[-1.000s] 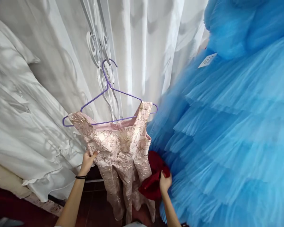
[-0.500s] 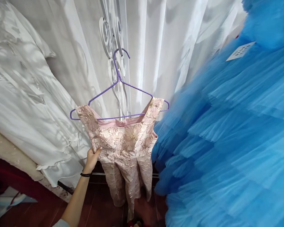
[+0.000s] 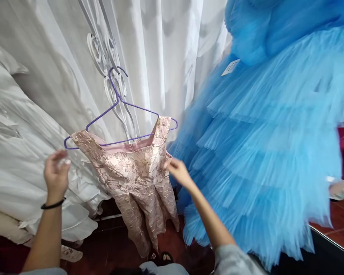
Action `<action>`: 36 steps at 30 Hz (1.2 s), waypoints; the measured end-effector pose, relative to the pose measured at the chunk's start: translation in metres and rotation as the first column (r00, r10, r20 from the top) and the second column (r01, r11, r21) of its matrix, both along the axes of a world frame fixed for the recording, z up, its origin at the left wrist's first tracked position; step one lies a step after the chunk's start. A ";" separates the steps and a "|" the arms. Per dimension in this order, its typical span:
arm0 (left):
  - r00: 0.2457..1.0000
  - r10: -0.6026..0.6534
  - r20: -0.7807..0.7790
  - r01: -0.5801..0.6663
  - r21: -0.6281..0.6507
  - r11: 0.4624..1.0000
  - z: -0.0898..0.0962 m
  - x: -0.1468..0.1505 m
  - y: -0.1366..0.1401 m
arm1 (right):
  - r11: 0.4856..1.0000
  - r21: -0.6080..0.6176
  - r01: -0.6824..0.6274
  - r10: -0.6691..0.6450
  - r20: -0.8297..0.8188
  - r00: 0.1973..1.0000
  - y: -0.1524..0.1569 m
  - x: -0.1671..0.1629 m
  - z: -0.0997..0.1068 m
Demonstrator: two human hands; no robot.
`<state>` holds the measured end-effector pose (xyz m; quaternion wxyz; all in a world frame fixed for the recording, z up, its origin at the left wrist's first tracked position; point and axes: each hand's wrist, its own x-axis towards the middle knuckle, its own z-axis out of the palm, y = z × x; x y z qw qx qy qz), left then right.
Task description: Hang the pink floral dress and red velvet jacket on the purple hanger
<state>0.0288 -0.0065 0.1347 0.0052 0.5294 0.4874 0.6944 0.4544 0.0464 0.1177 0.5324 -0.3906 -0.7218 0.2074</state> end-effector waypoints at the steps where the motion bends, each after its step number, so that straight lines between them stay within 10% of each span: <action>1: 0.993 0.055 -0.108 -0.047 0.072 0.996 0.024 -0.001 0.005 | 0.995 0.075 0.068 -0.067 -0.014 0.998 0.013 0.006 0.021; 5: 0.874 0.010 -0.486 -0.018 -0.013 1.000 0.088 0.008 0.036 | 0.944 0.309 0.112 -0.160 0.134 0.978 0.076 0.020 0.102; 8: 0.834 -0.102 -0.543 -0.005 -0.191 0.982 0.098 0.011 0.058 | 0.981 0.180 -0.068 -0.009 0.394 0.919 0.108 0.019 0.130; 13: 0.878 -0.134 -0.460 0.017 -0.250 0.968 0.086 -0.017 0.058 | 0.979 0.007 -0.202 0.184 0.388 0.903 0.116 0.027 0.133; 20: 0.981 -0.095 -0.169 0.055 -0.232 0.971 0.052 -0.045 0.038 | 0.942 -0.190 -0.275 0.273 -0.037 0.961 0.104 0.030 0.116; 29: 0.983 -0.027 0.183 0.081 -0.296 0.952 -0.060 0.000 0.020 | 0.890 -0.315 -0.328 0.151 -0.476 0.866 0.097 0.002 0.037; 33: 0.949 -0.231 0.215 0.309 -0.488 0.816 -0.146 0.044 -0.006 | 0.893 -0.305 -0.331 0.021 -0.706 0.708 0.059 -0.017 -0.050; 36: 0.942 -0.286 0.178 0.331 -0.646 0.688 -0.219 0.080 -0.039 | 0.738 -0.510 -0.441 -0.040 -0.686 0.727 0.013 -0.037 -0.138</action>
